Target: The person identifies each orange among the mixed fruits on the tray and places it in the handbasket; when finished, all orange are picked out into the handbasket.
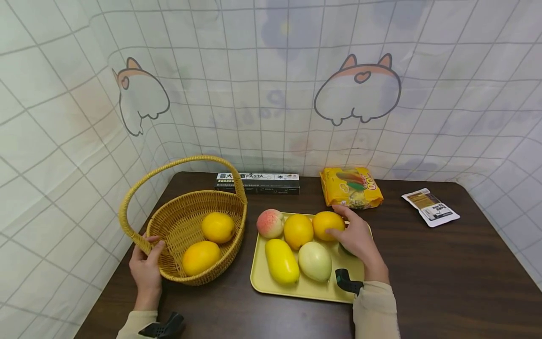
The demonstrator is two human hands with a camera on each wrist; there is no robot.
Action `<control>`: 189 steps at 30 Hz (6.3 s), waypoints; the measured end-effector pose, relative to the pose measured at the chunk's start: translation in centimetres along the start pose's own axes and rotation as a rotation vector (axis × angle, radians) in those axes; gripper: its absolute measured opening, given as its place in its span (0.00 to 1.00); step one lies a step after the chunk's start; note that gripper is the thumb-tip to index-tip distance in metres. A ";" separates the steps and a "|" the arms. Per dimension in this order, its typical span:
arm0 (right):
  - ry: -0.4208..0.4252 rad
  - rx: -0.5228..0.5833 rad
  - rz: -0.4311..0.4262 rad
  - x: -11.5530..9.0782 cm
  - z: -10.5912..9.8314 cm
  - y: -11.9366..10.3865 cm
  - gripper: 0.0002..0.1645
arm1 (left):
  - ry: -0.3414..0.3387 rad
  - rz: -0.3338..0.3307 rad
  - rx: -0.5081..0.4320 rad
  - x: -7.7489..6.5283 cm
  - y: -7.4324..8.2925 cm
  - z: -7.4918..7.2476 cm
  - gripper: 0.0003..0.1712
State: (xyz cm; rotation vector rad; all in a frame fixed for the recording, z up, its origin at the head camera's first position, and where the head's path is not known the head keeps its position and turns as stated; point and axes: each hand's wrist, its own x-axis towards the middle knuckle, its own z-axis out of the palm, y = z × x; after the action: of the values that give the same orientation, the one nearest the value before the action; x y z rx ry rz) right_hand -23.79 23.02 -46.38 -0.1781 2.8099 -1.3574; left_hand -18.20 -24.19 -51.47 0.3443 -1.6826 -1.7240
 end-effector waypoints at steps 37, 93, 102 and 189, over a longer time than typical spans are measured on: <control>0.071 -0.270 -0.015 0.8 1.2 1.0 0.51 | -0.002 0.002 -0.001 0.0 0.1 0.1 0.15; -0.103 0.446 -0.326 -1.4 16.6 -15.2 0.46 | -0.011 0.049 0.066 0.1 -0.1 0.3 0.13; -0.163 0.295 -0.360 -0.6 18.6 -16.7 0.49 | -0.017 0.061 0.059 0.1 -0.4 0.1 0.12; -0.113 0.341 -0.263 3.6 24.5 -19.7 0.24 | 0.005 0.000 0.007 0.0 -0.4 0.2 0.16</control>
State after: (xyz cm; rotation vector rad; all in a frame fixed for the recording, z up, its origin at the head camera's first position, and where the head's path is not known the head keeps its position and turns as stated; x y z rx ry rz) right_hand -23.94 -8.60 -46.09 -0.6104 2.4814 -1.7877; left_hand -18.44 -24.10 -51.78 0.3514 -1.6849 -1.7159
